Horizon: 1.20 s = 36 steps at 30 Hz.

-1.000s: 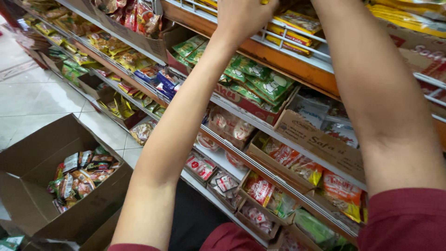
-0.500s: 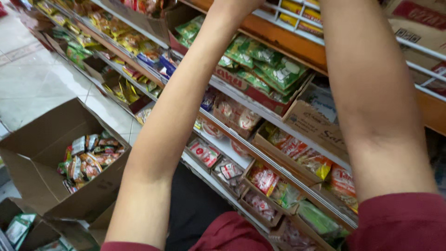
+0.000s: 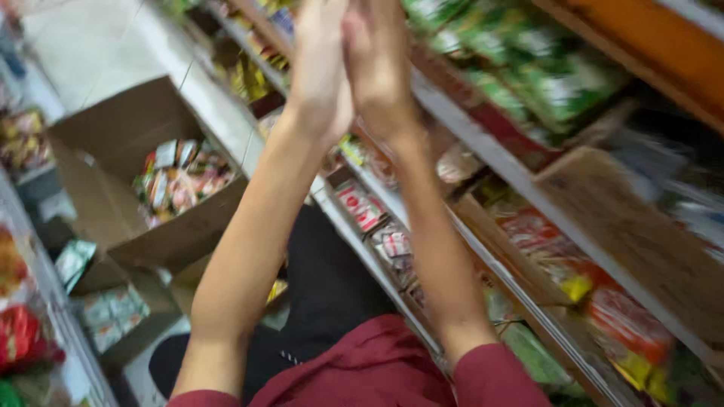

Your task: The person scans barcodes on individual seasoning packets using a handheld wireless scanner while sitting in a grocery aisle, then places the scanned items into a cardboard box.

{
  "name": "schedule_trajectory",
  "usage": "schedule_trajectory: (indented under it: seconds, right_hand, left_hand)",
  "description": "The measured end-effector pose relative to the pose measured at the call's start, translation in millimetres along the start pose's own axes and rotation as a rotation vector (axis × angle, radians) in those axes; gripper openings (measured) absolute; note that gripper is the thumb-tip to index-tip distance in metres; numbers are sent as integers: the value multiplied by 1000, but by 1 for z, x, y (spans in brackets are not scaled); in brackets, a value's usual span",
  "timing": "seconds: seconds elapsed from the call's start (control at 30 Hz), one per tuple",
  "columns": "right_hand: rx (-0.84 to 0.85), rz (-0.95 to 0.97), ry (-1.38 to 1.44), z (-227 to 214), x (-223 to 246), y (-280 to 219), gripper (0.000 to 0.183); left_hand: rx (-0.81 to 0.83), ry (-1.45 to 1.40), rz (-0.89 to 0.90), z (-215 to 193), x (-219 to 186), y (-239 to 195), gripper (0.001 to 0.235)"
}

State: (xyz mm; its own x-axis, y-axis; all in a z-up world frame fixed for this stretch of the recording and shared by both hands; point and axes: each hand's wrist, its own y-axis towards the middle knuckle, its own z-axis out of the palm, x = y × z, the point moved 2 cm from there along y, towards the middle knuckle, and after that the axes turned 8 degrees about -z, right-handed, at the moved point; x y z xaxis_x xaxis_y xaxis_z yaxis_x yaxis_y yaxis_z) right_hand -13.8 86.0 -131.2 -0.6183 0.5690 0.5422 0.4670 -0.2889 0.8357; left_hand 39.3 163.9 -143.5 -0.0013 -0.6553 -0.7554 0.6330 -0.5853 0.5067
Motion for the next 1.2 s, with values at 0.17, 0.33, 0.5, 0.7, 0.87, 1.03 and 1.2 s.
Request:
schedule_trajectory:
  seconds: [0.17,0.33,0.5,0.7,0.87,1.03,1.2]
  right_hand:
    - [66,421,544,89,-16,-107,66]
    - [386,542,642,199,-6,-239,68]
    - [1215,11,-112,259,-62,-351,61]
    - [1525,62,-188,310,-152,-418,73]
    - [2280,140,-510,334,-196,-418,40]
    - [2166,208,-403,357,-189,-394,39]
    - [2114,348,-314,379,-173,-371,47]
  left_hand:
    - [-164,1086,34,-80,6,-141,57]
    - [-669,320,-399,-214,47,-262,73]
    - [-887,-539,-335,-295,51,-378,72]
    - [-1302,308,-550,-393,167,-473,51]
    - [-1374,1016,-1005,-454,271,-506,26]
    - [-799,1439,-1277,-456,334,-500,57]
    - [-1228,921,-806,-438,420,-532,53]
